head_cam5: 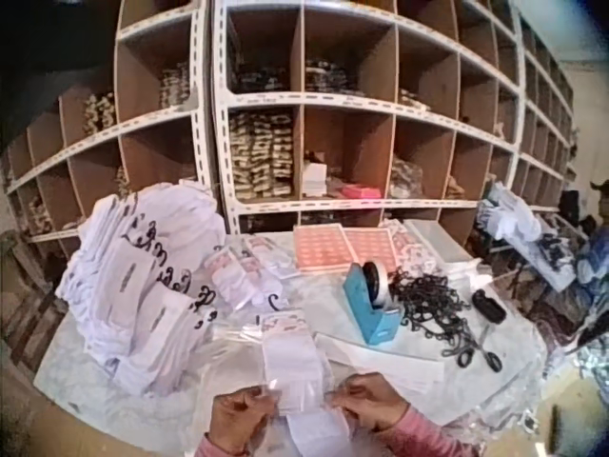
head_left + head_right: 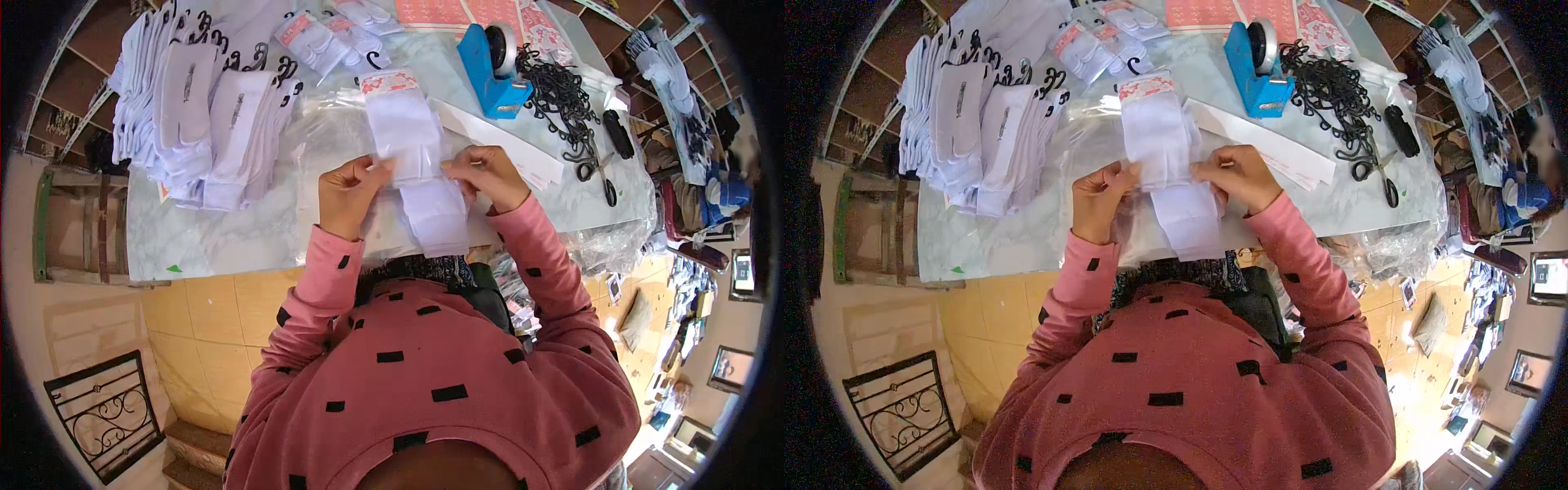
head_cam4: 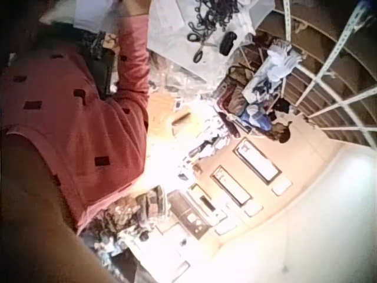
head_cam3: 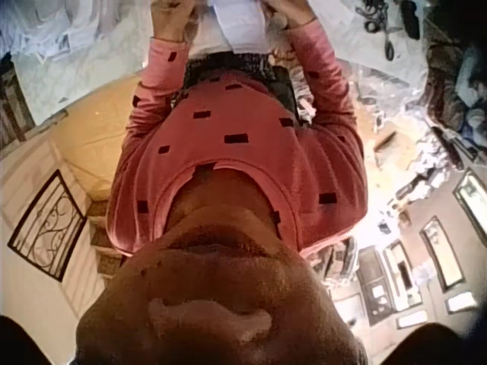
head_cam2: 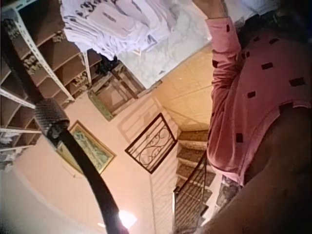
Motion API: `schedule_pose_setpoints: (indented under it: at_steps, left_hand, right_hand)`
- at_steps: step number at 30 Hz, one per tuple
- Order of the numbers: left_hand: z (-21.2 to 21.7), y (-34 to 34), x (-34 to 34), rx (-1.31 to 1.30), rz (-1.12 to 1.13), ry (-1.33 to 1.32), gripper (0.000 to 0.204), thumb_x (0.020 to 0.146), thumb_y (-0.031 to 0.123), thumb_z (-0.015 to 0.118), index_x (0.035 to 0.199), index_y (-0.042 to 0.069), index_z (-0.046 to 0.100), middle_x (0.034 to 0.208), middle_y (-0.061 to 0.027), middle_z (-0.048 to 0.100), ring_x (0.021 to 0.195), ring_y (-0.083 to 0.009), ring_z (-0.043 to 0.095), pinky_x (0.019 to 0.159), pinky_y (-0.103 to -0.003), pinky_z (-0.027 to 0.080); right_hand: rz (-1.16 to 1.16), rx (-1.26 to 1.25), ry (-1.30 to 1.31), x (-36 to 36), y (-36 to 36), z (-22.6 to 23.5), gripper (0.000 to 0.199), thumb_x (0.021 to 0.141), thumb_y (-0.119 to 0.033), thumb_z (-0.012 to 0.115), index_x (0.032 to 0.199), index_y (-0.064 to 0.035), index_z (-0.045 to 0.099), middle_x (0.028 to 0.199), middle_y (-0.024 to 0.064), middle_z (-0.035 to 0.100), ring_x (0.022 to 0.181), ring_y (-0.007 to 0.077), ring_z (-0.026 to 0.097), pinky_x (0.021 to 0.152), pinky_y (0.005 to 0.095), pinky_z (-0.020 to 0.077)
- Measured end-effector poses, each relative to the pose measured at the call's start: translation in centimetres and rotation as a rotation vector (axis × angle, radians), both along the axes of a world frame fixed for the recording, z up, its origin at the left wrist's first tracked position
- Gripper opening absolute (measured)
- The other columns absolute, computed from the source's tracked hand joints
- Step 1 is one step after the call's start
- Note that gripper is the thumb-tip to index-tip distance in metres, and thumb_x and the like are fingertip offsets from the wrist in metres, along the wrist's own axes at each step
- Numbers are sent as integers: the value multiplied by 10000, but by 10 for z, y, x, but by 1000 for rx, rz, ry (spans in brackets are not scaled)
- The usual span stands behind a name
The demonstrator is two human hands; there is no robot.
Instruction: The recorder is placing white socks into individual plastic bags and attaching labels.
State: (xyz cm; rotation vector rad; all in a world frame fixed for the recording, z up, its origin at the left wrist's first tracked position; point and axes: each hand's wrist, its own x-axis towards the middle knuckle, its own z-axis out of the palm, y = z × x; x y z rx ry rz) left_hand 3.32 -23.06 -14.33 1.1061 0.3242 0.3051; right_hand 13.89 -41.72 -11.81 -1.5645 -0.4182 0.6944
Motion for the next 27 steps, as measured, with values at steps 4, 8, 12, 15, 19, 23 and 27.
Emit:
schedule_pose_setpoints:
  at_steps: [4,8,12,15,19,23,27]
  left_hand:
    - [1,-2,2,252,130,-97,296,717,4,663,499,10,463,695,-37,586,560,-29,420,521,-184,350]
    - [5,7,0,329,153,-134,308,722,-23,638,496,15,432,728,-61,593,580,-33,428,534,-188,366]
    - [22,2,0,343,123,-104,297,719,-35,631,511,10,424,782,-92,612,615,-40,466,558,-187,387]
    - [28,-5,1,373,156,-150,347,729,-38,620,494,44,378,660,-50,554,586,-57,430,536,-193,344]
    - [25,-8,1,351,142,-175,335,720,-58,615,503,37,378,722,-70,584,604,-53,440,542,-189,352]
    - [18,-7,0,379,146,-159,293,707,-48,637,512,-2,424,825,-122,623,669,-48,502,579,-183,407]
    - [18,-8,1,409,168,-161,300,702,-38,647,505,2,425,820,-111,620,653,-41,490,559,-176,398]
  right_hand:
    - [51,-104,-57,11,-2,8,258,758,-226,653,730,26,602,578,55,546,443,103,518,365,216,388]
    - [-596,-350,-1141,69,-16,2,214,706,-214,656,778,-15,628,803,129,621,791,285,563,708,357,443]
    - [-725,-535,-1036,103,-21,12,221,697,-235,667,754,-24,636,781,120,622,774,287,555,718,351,440]
    - [-667,-526,-856,121,-17,13,228,695,-222,671,755,-7,627,749,125,620,665,268,576,643,332,459]
    - [-765,179,-255,110,-18,-1,254,701,-172,660,760,63,583,669,142,609,537,194,595,508,268,474]
    - [-839,301,-427,81,-19,-23,237,726,-136,621,744,89,552,605,125,584,537,159,600,455,239,474]
    - [-583,-285,-407,83,-43,-7,167,759,-97,566,736,67,548,583,90,562,444,144,563,349,250,437]
